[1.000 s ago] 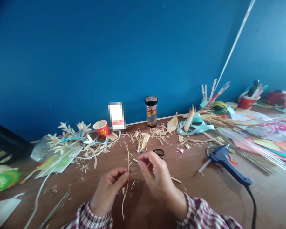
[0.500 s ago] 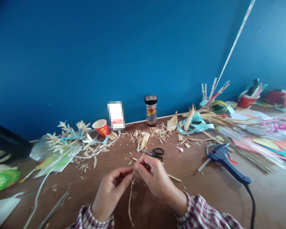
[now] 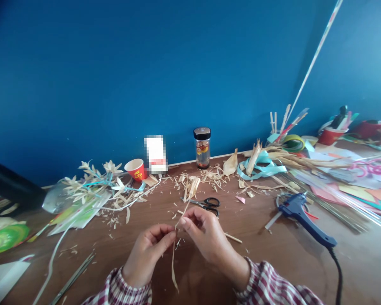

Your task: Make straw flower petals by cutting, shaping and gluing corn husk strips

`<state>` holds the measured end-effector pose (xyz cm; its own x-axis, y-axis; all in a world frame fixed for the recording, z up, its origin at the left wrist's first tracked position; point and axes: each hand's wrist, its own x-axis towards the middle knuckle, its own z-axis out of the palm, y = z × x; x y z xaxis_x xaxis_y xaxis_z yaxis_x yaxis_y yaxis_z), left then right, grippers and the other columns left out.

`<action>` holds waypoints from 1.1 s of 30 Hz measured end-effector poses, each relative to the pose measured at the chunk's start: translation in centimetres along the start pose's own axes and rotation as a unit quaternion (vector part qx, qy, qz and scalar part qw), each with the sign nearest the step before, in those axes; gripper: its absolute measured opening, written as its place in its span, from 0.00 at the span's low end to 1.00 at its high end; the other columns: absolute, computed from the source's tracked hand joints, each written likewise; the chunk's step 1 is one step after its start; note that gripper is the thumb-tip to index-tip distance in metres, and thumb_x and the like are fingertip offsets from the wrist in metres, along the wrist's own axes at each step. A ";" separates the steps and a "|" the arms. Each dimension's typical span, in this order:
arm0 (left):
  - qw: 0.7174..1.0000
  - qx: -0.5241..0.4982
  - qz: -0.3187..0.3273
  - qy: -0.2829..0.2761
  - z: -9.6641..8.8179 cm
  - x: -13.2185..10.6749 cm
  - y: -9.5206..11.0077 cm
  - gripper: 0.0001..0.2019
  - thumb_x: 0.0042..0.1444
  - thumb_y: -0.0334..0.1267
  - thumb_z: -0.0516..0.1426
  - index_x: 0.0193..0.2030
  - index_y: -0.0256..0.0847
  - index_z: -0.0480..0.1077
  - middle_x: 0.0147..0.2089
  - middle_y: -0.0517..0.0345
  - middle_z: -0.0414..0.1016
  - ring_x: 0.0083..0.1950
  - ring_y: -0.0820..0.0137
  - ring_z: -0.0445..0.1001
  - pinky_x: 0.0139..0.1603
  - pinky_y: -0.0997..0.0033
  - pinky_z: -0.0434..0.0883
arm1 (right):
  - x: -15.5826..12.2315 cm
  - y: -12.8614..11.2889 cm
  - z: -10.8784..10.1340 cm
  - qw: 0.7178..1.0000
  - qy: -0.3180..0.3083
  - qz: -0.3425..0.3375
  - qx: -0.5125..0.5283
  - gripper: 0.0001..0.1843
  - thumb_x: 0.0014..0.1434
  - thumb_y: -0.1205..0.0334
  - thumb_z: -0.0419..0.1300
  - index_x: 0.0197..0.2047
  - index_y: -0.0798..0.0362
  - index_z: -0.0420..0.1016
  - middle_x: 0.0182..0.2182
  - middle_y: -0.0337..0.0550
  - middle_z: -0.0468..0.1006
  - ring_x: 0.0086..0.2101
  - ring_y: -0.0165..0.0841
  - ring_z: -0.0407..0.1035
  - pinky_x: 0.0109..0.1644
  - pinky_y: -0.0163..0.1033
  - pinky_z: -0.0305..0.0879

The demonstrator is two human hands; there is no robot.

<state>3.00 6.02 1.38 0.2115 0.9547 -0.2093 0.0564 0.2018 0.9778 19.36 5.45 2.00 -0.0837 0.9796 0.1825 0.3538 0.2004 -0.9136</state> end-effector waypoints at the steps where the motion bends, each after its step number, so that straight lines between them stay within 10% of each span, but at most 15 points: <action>1: 1.000 -0.001 -0.001 0.011 -0.1 0.1 -0.1 0.12 0.45 0.43 0.61 0.29 0.35 0.73 0.23 0.59 0.71 0.24 0.76 0.64 0.26 0.78 0.62 | -0.1 0.0 0.0 0.999 0.003 -0.014 -0.040 0.13 0.59 0.55 0.53 0.28 0.55 0.69 0.19 0.35 0.67 0.21 0.25 0.59 0.23 0.30 0.55; 8: 1.000 0.000 -0.005 -0.005 -0.3 0.3 0.3 0.13 0.44 0.44 0.61 0.28 0.34 0.73 0.20 0.61 0.68 0.21 0.77 0.61 0.23 0.78 0.58 | 0.2 -0.5 -1.0 0.908 0.063 -0.323 -0.259 0.10 0.57 0.66 0.57 0.42 0.45 0.74 0.38 0.41 0.77 0.43 0.36 0.64 0.47 0.44 0.61; 33: 0.996 0.088 0.027 0.007 0.0 -0.4 0.5 0.13 0.49 0.44 0.57 0.25 0.35 0.73 0.21 0.58 0.70 0.23 0.75 0.64 0.25 0.78 0.61 | 0.9 -0.9 -1.9 0.916 0.084 -0.282 -0.275 0.06 0.57 0.67 0.56 0.32 0.49 0.74 0.31 0.41 0.77 0.42 0.38 0.63 0.49 0.48 0.58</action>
<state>2.93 5.79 1.98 0.2049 0.9665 -0.1547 0.2149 0.1097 0.9704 20.76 6.20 3.70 -0.2696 0.6979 0.6635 0.7174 0.6053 -0.3450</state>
